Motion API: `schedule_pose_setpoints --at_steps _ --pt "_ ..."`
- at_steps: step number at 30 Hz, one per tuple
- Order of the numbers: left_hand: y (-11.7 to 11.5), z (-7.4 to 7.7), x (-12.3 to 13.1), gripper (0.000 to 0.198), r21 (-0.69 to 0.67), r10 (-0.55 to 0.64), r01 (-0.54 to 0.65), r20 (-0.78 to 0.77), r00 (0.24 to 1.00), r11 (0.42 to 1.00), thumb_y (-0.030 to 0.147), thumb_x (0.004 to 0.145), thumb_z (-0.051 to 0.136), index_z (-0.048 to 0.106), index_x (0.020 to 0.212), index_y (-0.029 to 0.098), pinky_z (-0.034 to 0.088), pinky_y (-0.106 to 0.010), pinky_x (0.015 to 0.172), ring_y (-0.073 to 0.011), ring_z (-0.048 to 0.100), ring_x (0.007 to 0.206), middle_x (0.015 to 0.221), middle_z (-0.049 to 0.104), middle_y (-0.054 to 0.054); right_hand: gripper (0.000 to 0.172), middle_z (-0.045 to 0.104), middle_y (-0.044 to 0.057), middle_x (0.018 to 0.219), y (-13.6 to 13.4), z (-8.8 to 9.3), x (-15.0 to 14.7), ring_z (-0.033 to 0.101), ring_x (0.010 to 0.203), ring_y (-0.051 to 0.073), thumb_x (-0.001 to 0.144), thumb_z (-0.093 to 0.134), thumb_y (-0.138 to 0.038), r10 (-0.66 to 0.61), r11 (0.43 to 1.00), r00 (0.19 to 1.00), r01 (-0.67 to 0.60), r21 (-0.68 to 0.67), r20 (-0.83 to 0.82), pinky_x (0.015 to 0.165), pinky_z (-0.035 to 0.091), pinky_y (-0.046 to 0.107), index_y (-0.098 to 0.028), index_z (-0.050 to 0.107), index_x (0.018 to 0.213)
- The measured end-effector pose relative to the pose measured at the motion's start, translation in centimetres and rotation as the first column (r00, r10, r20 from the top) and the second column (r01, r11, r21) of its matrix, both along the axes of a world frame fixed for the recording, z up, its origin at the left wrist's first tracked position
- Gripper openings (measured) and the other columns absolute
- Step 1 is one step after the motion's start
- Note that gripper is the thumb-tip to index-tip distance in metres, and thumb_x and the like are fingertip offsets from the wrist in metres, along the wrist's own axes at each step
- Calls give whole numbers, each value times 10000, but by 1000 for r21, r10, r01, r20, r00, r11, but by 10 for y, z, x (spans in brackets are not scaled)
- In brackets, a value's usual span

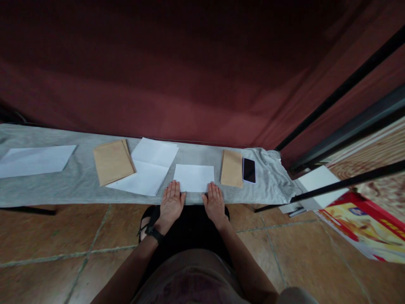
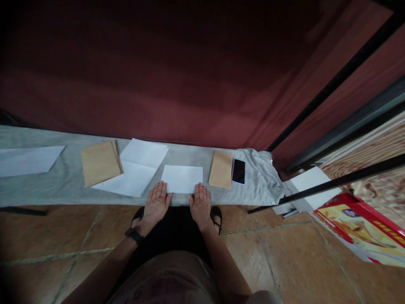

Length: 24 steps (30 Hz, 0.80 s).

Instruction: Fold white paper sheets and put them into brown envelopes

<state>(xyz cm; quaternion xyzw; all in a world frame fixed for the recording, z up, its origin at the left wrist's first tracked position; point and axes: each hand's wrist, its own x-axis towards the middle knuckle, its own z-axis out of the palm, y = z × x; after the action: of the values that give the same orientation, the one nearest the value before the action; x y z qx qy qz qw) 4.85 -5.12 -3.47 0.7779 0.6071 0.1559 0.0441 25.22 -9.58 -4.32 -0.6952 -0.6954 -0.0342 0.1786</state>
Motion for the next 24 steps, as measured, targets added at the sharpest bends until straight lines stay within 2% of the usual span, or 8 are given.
schedule_pose_setpoints --at_steps 6,10,14,17,20,24 --pt "1 5 3 647 21 13 -13 8 1000 1000 393 1039 239 402 1519 -9 252 -532 1247 -333 295 1525 1599 375 -231 542 447 198 1566 8 10 -2 417 1467 294 1085 348 -365 -33 999 997 33 -5 -64 1212 327 481 -46 451 1510" --pt "10 16 22 607 15 -130 130 -5 991 991 349 1040 253 382 1540 29 226 -478 1268 -283 286 1534 1614 375 -189 534 423 145 1592 31 29 -14 362 1505 257 1095 290 -366 10 996 990 -22 -87 -142 1238 290 449 -83 455 1517" --pt "26 20 42 571 -77 -247 241 -83 965 967 243 1017 262 393 1536 42 234 -447 1265 -249 285 1536 1610 392 -172 536 390 118 1615 53 40 -31 328 1522 239 1102 253 -371 105 966 973 -149 -213 -206 1262 237 430 -104 453 1522" --pt "36 16 46 582 -147 -280 259 -143 949 954 171 984 269 387 1538 38 229 -435 1261 -243 279 1538 1621 367 -181 532 387 105 1617 61 37 -37 317 1527 224 1102 267 -379 112 949 966 -174 -264 -232 1274 200 425 -122 424 1541" --pt "41 12 44 599 -149 -291 268 -165 942 952 158 975 266 359 1557 52 195 -440 1269 -239 223 1556 1649 312 -168 543 353 92 1634 63 31 -38 299 1535 218 1101 282 -397 91 948 968 -157 -278 -236 1280 174 430 -137 371 1568" --pt "41 10 41 595 -142 -285 264 -158 946 954 179 992 233 355 1561 58 177 -433 1271 -235 209 1561 1654 310 -149 540 334 72 1644 63 24 -36 285 1539 208 1103 261 -408 74 951 973 -135 -278 -221 1282 155 424 -156 382 1565"
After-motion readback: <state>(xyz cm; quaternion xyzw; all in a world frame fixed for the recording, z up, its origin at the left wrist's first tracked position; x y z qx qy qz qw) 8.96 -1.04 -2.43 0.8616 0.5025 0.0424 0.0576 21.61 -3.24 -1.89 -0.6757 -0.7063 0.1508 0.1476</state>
